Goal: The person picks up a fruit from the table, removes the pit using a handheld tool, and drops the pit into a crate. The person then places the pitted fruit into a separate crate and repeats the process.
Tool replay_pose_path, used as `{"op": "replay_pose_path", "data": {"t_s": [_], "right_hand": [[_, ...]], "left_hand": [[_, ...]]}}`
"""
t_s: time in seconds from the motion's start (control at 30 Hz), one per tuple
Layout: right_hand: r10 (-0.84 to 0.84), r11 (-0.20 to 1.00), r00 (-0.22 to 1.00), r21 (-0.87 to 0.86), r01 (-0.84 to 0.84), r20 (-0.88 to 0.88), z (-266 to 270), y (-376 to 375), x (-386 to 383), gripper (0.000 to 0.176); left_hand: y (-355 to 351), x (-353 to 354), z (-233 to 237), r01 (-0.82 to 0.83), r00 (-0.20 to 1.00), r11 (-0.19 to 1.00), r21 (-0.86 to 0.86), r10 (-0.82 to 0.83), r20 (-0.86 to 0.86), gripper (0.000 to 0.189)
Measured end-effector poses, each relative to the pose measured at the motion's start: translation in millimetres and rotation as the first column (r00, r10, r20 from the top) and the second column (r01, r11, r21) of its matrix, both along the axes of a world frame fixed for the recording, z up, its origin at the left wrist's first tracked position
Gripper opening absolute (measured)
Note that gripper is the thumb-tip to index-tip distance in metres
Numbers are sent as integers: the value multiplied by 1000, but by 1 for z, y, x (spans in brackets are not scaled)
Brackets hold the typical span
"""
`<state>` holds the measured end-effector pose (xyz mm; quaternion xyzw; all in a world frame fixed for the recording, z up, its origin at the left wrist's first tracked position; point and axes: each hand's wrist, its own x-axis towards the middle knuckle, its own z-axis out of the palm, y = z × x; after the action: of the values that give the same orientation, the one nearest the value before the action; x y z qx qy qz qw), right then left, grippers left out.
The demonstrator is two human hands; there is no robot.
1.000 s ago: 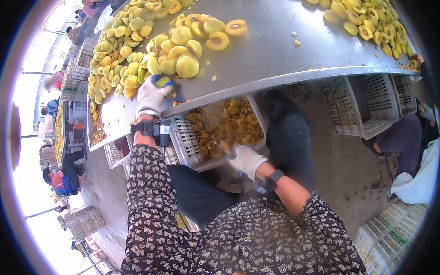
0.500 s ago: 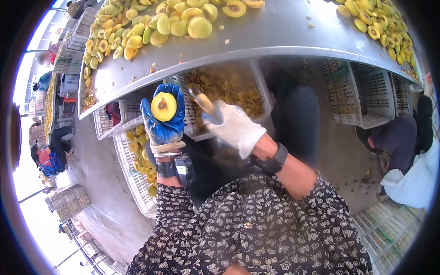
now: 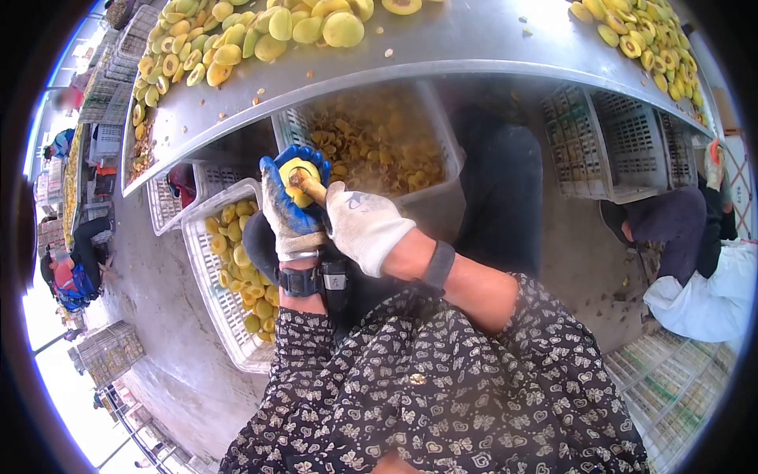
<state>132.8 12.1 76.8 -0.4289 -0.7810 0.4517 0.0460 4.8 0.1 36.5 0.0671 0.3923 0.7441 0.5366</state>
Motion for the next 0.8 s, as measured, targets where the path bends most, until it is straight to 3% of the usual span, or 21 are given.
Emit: {"op": "replay_pose_path", "data": {"t_s": [0.03,0.1,0.17,0.23,0.3,0.33,0.4,0.43,0.5,0.63,0.67,0.7,0.77,0.8], "right_hand": [[0,1000,1000,-3,0,1,-2,-3,0,25],[38,999,999,-29,-37,19,-6,-5,2,25],[41,997,999,-72,-39,23,-8,-5,6,24],[42,993,999,-112,-39,27,-8,-4,8,24],[-21,943,999,-332,3,-49,-4,0,10,19],[-23,944,999,-331,6,-47,-7,3,12,19],[-174,654,971,-757,-10,-164,-14,7,15,27],[-178,652,970,-758,-9,-165,-13,8,16,27],[-292,430,938,-902,-46,-187,-12,11,22,24],[-330,382,930,-924,-25,-162,-14,11,17,23],[-397,305,893,-948,-88,-211,-21,9,17,25],[-399,305,892,-948,-90,-213,-22,10,19,25],[-508,108,813,-958,-266,-283,-23,11,22,17],[-475,128,835,-960,-248,-279,-24,12,22,16]], "left_hand": [[-1,0,-1,-24,1000,995,-96,23,-12,42],[-1,-1,-5,-62,998,989,-132,58,-31,40],[-4,-3,-9,36,996,993,-116,-45,-76,39],[-5,-4,-12,22,991,984,-179,-44,-123,37],[-5,-5,-12,115,983,973,-198,-140,-119,36],[-4,-6,-11,150,979,965,-216,-175,-105,36],[-5,-8,-10,195,964,947,-253,-233,-130,37],[-4,-8,-10,241,943,926,-290,-294,-155,38],[0,-7,-13,217,942,918,-333,-287,-176,39],[-1,-4,-18,165,959,943,-290,-222,-175,38],[-1,-1,-17,111,961,958,-266,-172,-218,37],[0,0,-16,59,958,970,-236,-122,-259,37],[2,0,-18,34,954,967,-253,-107,-282,37],[2,-1,-17,68,954,962,-266,-141,-266,37]]}}
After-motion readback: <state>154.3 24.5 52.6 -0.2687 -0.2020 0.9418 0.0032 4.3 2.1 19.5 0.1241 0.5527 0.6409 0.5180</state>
